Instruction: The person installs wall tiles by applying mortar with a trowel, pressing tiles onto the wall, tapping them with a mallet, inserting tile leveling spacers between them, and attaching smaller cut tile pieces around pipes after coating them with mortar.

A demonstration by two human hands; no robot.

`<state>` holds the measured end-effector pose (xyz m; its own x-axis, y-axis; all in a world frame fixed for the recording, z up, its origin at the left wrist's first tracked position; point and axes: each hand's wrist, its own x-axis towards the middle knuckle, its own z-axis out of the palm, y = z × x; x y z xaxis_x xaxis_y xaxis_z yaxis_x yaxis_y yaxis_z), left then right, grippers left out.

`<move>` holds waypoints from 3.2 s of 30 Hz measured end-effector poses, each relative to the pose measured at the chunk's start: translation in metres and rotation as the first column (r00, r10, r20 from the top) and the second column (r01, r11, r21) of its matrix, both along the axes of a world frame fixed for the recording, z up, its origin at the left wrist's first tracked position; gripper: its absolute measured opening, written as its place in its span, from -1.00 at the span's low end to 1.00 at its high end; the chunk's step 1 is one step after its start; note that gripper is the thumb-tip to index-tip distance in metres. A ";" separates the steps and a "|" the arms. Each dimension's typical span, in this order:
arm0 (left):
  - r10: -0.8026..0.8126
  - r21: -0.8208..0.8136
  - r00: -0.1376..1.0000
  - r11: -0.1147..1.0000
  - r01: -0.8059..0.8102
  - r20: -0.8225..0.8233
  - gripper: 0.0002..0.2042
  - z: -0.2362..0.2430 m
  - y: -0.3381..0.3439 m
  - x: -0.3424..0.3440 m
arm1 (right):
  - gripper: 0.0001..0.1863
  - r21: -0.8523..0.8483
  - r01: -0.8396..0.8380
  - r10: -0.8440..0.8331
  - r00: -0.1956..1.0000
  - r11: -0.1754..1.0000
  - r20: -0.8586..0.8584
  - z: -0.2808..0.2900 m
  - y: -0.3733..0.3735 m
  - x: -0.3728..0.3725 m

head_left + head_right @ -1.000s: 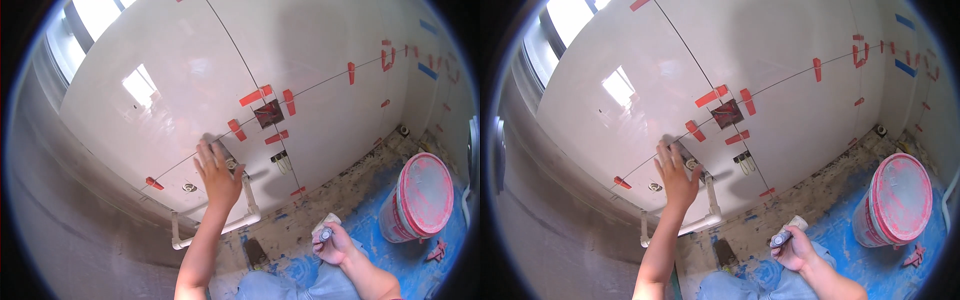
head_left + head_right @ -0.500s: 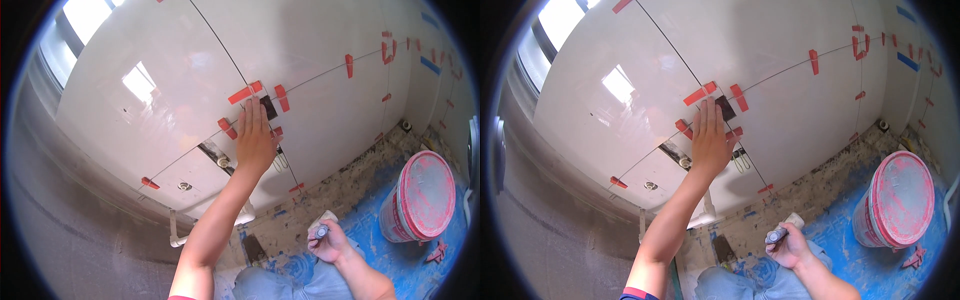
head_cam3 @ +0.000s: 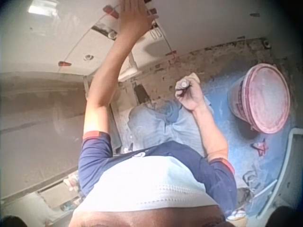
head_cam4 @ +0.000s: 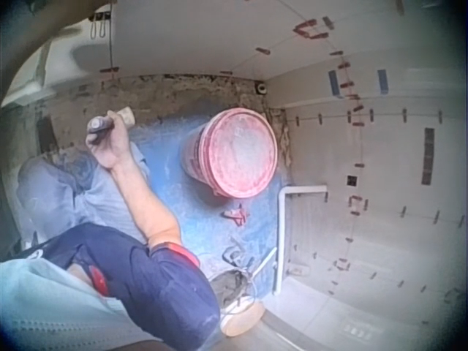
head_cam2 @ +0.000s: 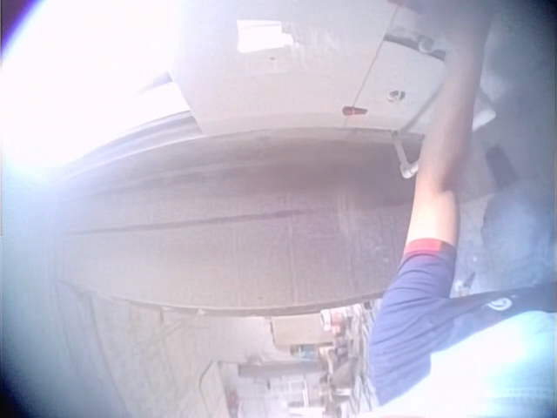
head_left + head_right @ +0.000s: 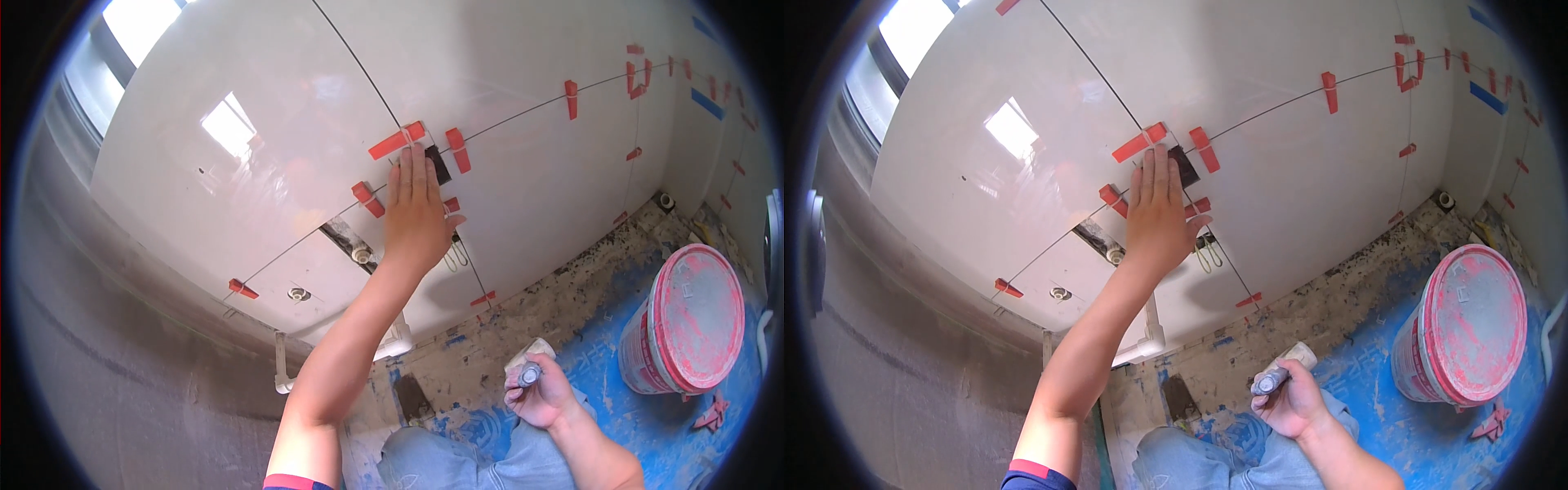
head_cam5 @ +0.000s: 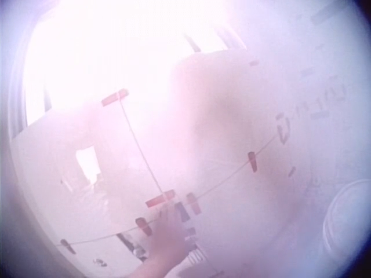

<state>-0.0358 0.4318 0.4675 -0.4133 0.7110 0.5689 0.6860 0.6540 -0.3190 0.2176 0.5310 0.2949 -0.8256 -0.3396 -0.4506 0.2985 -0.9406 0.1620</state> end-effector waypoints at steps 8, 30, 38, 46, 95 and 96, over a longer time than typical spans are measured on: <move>-0.105 -0.076 0.989 0.991 0.113 0.104 -0.22 -0.014 0.002 0.008 | -0.71 0.026 0.006 -0.008 0.999 1.000 0.050 0.004 0.000 0.000; 0.007 0.007 0.998 1.000 -0.007 -0.069 -0.20 -0.010 0.024 -0.005 | -0.67 0.029 0.006 -0.006 1.000 1.000 0.007 0.010 0.000 0.002; 0.179 0.054 0.965 0.984 -0.172 -0.192 -0.24 -0.011 0.040 0.001 | -0.66 -0.004 0.002 -0.002 0.999 1.000 0.046 0.006 0.005 0.000; 0.157 0.042 0.983 0.987 -0.154 -0.091 -0.28 -0.008 0.046 0.002 | -0.64 0.004 -0.005 0.005 1.000 1.000 0.013 0.010 0.005 0.003; -0.040 -0.009 0.999 0.999 0.040 -0.015 -0.66 0.010 0.015 -0.003 | -0.68 0.055 -0.032 0.034 0.999 0.998 -0.033 0.017 0.003 0.012; -0.092 0.025 0.996 0.996 0.091 0.016 -0.65 0.014 0.008 0.003 | -0.69 0.095 -0.038 0.038 0.999 0.995 0.001 0.018 0.002 0.011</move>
<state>-0.0326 0.4398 0.4814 -0.3567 0.7326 0.5797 0.7486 0.5954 -0.2918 0.2290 0.5328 0.3129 -0.8131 -0.3270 -0.4817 0.3347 -0.9395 0.0727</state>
